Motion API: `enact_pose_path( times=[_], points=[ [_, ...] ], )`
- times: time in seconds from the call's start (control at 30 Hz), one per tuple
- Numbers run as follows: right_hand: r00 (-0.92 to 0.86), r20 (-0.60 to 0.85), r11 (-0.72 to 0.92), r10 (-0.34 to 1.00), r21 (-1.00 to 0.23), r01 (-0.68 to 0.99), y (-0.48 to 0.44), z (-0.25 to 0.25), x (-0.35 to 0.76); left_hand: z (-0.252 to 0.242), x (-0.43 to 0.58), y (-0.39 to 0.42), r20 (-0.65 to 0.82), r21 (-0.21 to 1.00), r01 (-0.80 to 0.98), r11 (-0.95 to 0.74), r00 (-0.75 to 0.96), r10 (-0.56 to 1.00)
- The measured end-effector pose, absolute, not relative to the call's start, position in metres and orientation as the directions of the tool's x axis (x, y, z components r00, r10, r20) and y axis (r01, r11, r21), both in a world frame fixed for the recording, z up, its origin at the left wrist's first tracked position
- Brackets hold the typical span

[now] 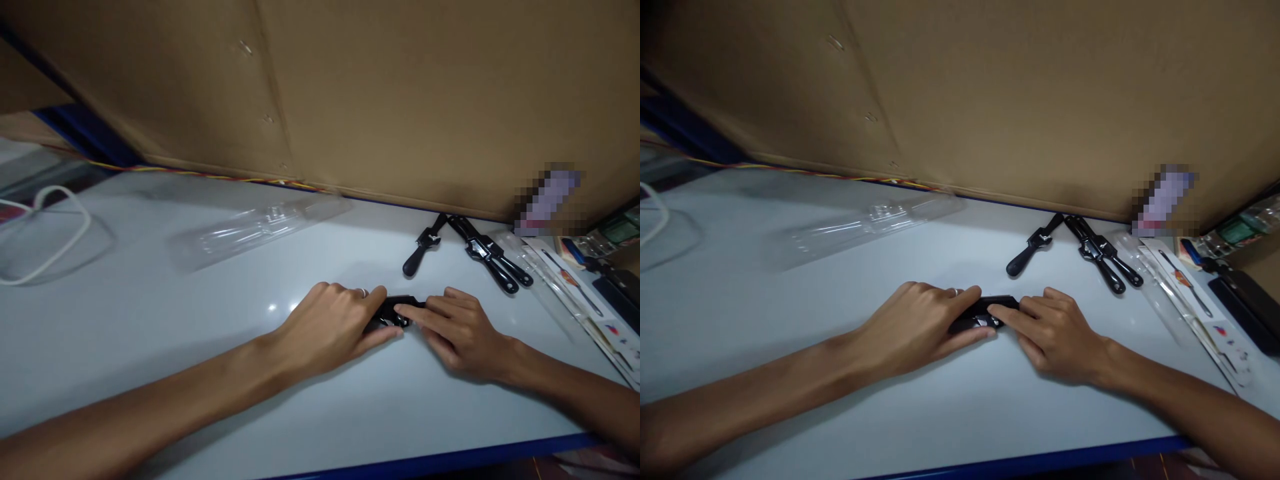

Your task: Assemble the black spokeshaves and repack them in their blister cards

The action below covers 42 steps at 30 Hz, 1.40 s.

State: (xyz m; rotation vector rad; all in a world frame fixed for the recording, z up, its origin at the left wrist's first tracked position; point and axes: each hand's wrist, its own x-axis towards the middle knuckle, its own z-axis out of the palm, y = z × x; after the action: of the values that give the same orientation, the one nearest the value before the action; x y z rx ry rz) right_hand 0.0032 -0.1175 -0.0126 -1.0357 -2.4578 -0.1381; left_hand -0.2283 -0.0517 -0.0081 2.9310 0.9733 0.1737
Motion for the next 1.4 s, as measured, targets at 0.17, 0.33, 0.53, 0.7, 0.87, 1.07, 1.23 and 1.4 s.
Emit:
enact_pose_path(
  times=[0.17,0.33,0.53,0.7,0.87,1.07,1.23,1.4],
  points=[
    [-0.6,0.451,0.704,0.661,-0.097,0.704,-0.1178,-0.0137,0.0026,-0.0094,-0.2302,-0.0511,0.129,0.122,0.583,-0.803,0.793,0.595],
    [-0.583,0.464,0.691,0.667,-0.092,0.717,-0.1168,-0.0138,0.0014,-0.0107,-0.2308,-0.0507,0.13,0.116,0.583,-0.804,0.794,0.594],
    [-0.574,0.49,0.694,0.656,-0.095,0.713,-0.1159,-0.0148,0.0017,-0.0093,-0.2297,-0.0526,0.111,0.078,0.551,-0.831,0.823,0.557],
    [-0.581,0.502,0.71,0.641,-0.1,0.697,-0.1154,-0.0149,0.0022,-0.0095,-0.2304,-0.0538,0.14,0.09,0.523,-0.847,0.836,0.531],
    [-0.577,0.486,0.71,0.657,-0.141,0.69,-0.1163,-0.0142,0.0011,-0.0098,-0.2304,-0.0542,0.15,0.098,0.505,-0.857,0.844,0.515],
    [-0.556,0.507,0.706,0.659,-0.162,0.689,-0.1183,-0.013,-0.002,-0.0096,-0.2296,-0.0544,0.128,0.088,0.511,-0.855,0.846,0.518],
    [-0.506,0.528,0.68,0.682,-0.203,0.705,-0.1197,-0.015,-0.0018,-0.0104,-0.231,-0.0532,0.142,0.121,0.529,-0.84,0.829,0.542],
    [-0.437,0.576,0.65,0.691,-0.23,0.724,-0.1193,-0.0123,-0.0024,-0.0118,-0.2316,-0.0515,0.172,0.088,0.556,-0.827,0.809,0.562]
  ],
)
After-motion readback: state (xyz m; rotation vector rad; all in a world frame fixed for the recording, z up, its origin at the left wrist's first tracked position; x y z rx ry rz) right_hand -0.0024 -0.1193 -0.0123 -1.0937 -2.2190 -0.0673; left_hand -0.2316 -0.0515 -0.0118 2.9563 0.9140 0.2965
